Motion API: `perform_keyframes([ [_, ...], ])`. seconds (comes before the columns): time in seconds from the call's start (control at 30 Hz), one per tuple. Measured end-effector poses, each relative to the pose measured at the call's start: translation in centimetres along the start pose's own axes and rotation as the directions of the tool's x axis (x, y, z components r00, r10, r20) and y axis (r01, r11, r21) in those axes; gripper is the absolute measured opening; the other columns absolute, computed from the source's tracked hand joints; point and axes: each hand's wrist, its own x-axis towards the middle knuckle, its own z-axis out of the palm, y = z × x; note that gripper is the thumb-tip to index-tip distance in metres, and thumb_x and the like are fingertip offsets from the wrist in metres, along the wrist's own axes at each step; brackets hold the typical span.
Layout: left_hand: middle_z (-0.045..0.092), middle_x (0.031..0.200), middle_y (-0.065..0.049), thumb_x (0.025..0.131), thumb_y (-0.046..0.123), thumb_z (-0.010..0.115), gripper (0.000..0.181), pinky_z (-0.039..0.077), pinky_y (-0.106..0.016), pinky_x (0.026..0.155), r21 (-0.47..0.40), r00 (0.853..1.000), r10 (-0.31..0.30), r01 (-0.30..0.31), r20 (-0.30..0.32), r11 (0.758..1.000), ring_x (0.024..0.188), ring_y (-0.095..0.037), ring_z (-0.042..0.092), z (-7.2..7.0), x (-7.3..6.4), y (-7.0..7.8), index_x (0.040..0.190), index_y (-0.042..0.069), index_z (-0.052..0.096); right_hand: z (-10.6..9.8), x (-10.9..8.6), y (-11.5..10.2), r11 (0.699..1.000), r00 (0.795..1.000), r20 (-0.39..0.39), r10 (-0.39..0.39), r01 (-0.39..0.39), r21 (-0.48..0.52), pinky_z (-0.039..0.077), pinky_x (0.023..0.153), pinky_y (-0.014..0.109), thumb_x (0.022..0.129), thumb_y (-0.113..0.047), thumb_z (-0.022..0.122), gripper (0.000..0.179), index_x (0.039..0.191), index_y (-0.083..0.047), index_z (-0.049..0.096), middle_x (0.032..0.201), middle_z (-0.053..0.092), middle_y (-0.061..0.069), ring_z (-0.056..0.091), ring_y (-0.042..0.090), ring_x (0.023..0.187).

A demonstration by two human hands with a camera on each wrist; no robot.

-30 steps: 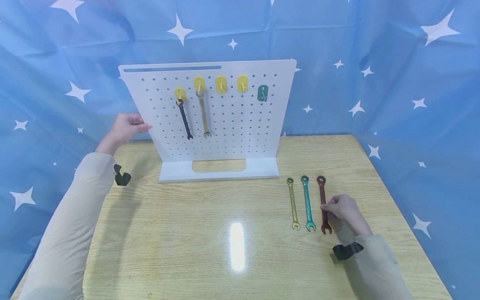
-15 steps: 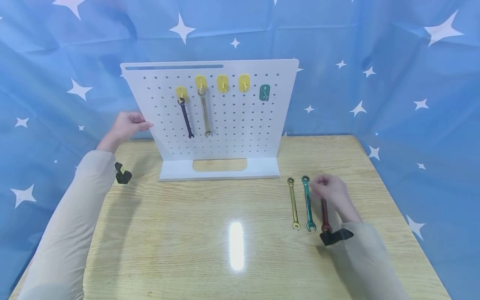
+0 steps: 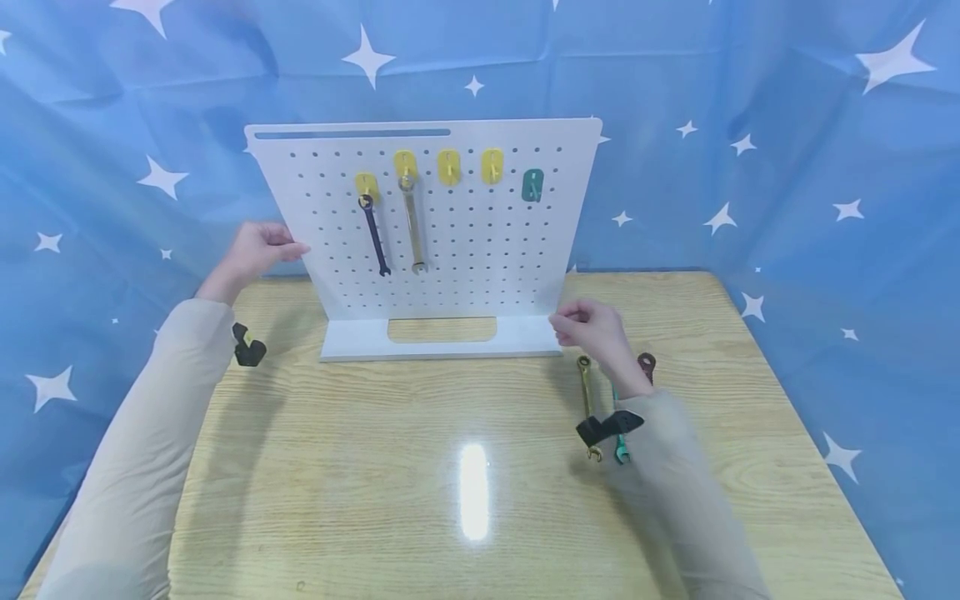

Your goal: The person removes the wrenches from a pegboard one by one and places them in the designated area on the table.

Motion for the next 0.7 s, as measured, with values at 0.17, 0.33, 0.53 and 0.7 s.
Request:
perform_keyframes([
  [0.17, 0.066, 0.07, 0.001, 0.089, 0.017, 0.066, 0.025, 0.045, -0.025, 0.068, 0.001, 1.0, 0.004, -0.004, 0.0, 1.0, 0.065, -0.009, 0.057, 0.0, 0.0, -0.1, 0.092, -0.008, 0.065, 2.0, 1.4, -1.7, 0.998, 0.999, 0.014, -0.032, 0.031, 0.052, 0.054, 0.071, 0.027, 0.093, -0.015, 0.061, 0.026, 0.105, 0.008, 0.057, 0.084, 0.061, 0.007, 0.062, 0.009, 0.071],
  [0.33, 0.063, 0.065, 0.007, 0.089, 0.017, 0.066, 0.025, 0.045, -0.024, 0.066, 0.008, 1.0, 0.011, -0.011, -0.008, 1.0, 0.064, -0.009, 0.056, -0.1, 0.0, -0.2, 0.09, -0.008, 0.065, 3.8, 2.8, -4.0, 0.997, 0.999, 0.029, -0.016, 0.014, 0.07, 0.054, 0.074, 0.027, 0.092, -0.017, 0.061, 0.027, 0.106, 0.006, 0.058, 0.092, 0.061, 0.012, 0.062, 0.011, 0.074],
  [0.53, 0.062, 0.065, 0.006, 0.09, 0.018, 0.065, 0.026, 0.044, -0.026, 0.066, 0.01, 1.0, -0.001, 0.001, -0.01, 1.0, 0.064, -0.011, 0.055, -0.1, 0.0, -0.3, 0.09, -0.008, 0.065, 5.9, 4.4, -6.1, 0.992, 0.998, 0.049, -0.05, 0.044, 0.118, 0.053, 0.079, 0.034, 0.092, -0.015, 0.062, 0.026, 0.108, 0.004, 0.059, 0.092, 0.06, 0.009, 0.063, 0.014, 0.077],
  [0.7, 0.061, 0.065, 0.005, 0.089, 0.019, 0.066, 0.026, 0.043, -0.027, 0.067, 0.012, 1.0, -0.007, 0.007, -0.01, 1.0, 0.065, -0.012, 0.054, 0.0, 0.1, -0.2, 0.089, -0.007, 0.065, 7.7, 5.6, -7.3, 0.99, 0.998, 0.038, -0.051, 0.046, 0.134, 0.053, 0.076, 0.027, 0.091, -0.015, 0.063, 0.022, 0.107, 0.001, 0.061, 0.091, 0.061, 0.008, 0.062, 0.014, 0.079],
])
